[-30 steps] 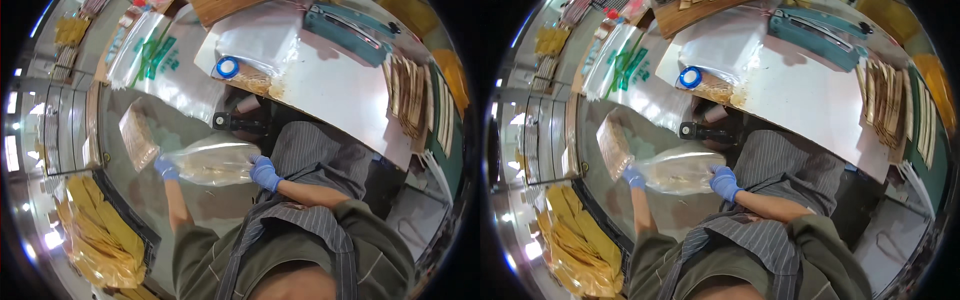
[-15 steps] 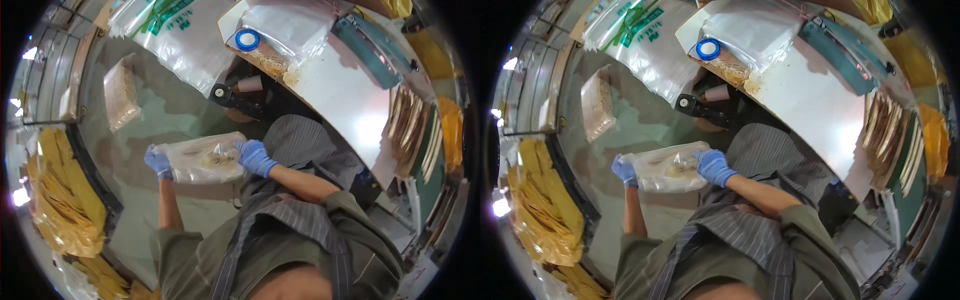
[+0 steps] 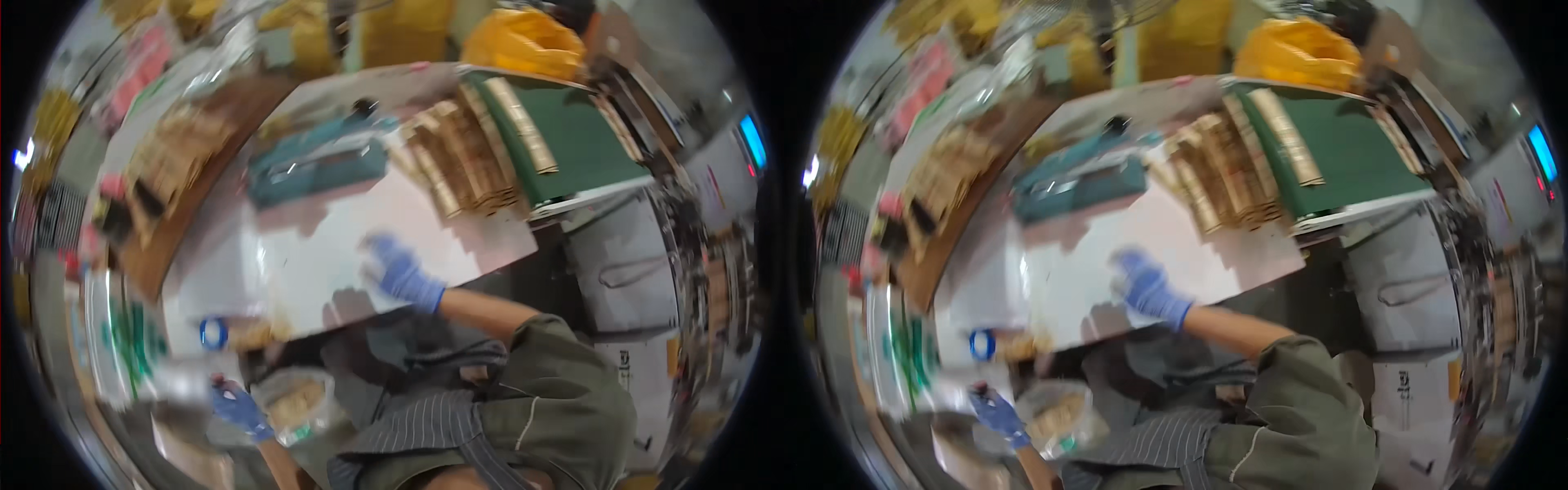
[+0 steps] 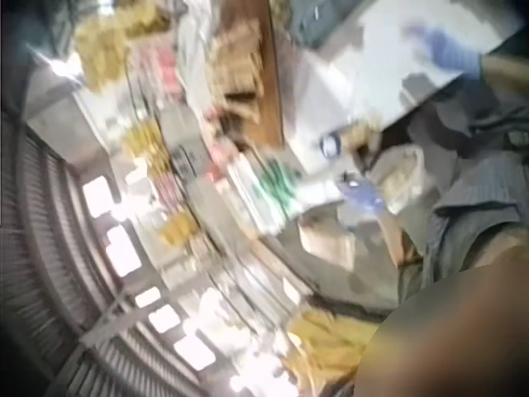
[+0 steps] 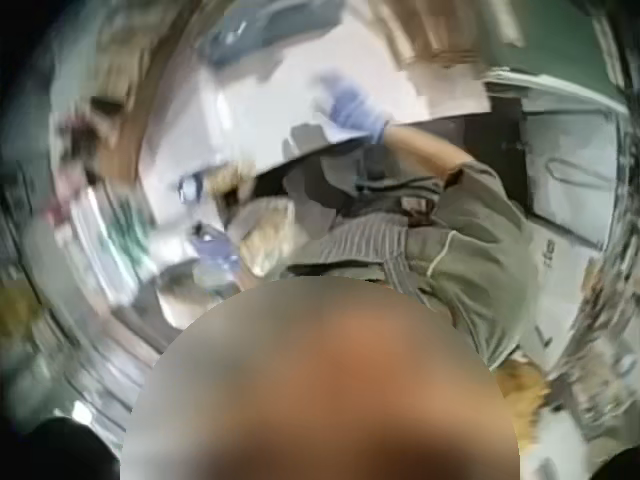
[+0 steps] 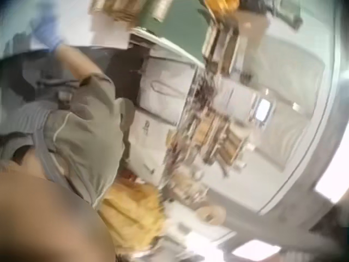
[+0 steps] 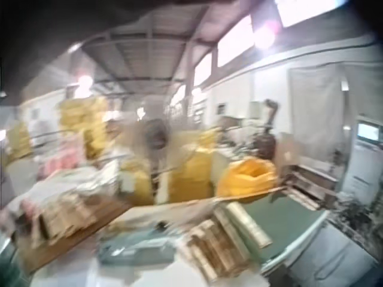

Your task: Packaging bundles of wooden sticks into plastic bags and sealing them with a heat sealer.

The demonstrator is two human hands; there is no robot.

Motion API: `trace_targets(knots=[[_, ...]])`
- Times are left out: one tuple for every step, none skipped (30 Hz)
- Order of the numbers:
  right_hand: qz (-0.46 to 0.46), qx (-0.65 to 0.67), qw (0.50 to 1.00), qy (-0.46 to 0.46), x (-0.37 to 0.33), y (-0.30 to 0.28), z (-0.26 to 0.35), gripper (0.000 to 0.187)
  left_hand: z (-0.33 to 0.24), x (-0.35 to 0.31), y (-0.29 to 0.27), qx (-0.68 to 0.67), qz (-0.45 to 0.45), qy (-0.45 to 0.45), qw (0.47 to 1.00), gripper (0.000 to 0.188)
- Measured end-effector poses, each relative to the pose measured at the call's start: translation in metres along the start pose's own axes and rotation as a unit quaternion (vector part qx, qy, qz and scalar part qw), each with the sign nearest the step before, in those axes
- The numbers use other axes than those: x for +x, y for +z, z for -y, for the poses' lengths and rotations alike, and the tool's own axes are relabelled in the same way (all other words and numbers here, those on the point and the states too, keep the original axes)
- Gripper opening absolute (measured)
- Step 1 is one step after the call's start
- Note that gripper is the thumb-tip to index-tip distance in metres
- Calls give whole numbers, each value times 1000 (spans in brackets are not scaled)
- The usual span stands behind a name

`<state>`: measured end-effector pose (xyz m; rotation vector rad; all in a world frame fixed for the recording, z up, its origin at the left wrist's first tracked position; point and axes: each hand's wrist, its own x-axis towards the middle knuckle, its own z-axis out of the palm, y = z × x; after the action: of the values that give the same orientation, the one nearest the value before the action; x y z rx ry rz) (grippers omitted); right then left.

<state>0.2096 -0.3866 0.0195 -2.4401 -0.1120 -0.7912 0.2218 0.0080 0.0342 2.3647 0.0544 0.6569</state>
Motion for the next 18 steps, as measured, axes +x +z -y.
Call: trace_targets(knots=[[-90,-36,993,71,31,-41,-50,40,-36,-1,33,-82,39,16,996,14],[-108,-211,969,66,64,-98,-93,40,-89,1,57,-159,120,70,977,16],[-173,-367,912,60,92,-151,-108,38,-94,-3,90,-213,197,42,956,30],[-196,-464,858,97,96,-201,-141,41,-137,-4,121,-250,239,100,933,32],[-206,-476,848,105,97,-225,-161,41,-165,-7,152,-287,300,121,902,33],[-87,-426,853,287,95,-241,-179,44,-184,-14,191,-329,362,90,868,37],[30,-352,816,457,91,-252,-199,47,-213,-20,228,-336,440,58,831,44],[-8,-449,827,337,73,-220,-217,57,-227,-29,281,-412,478,32,775,50],[-46,-552,793,253,68,-178,-218,67,-253,-35,316,-393,470,49,789,59],[-54,-505,829,235,74,-149,-201,71,-272,-30,349,-299,456,116,830,67],[15,-451,855,253,82,-134,-188,69,-292,-28,378,-248,438,129,855,72],[2,-401,871,283,70,-135,-207,70,-351,-28,370,-227,438,135,859,78],[-47,-323,884,336,72,-125,-223,69,-361,-31,403,-238,398,147,873,79],[11,-74,832,549,82,-131,-227,71,-381,-29,410,-293,481,43,826,83],[36,-87,843,530,92,-128,-217,71,-375,-24,438,-297,497,31,815,85],[53,-105,848,517,97,-130,-215,72,-384,-20,453,-305,520,27,797,87],[55,-102,850,513,101,-127,-224,72,-381,-14,463,-303,516,25,800,87],[-42,-81,855,510,93,-132,-244,77,-396,-12,452,-310,488,20,815,87]])
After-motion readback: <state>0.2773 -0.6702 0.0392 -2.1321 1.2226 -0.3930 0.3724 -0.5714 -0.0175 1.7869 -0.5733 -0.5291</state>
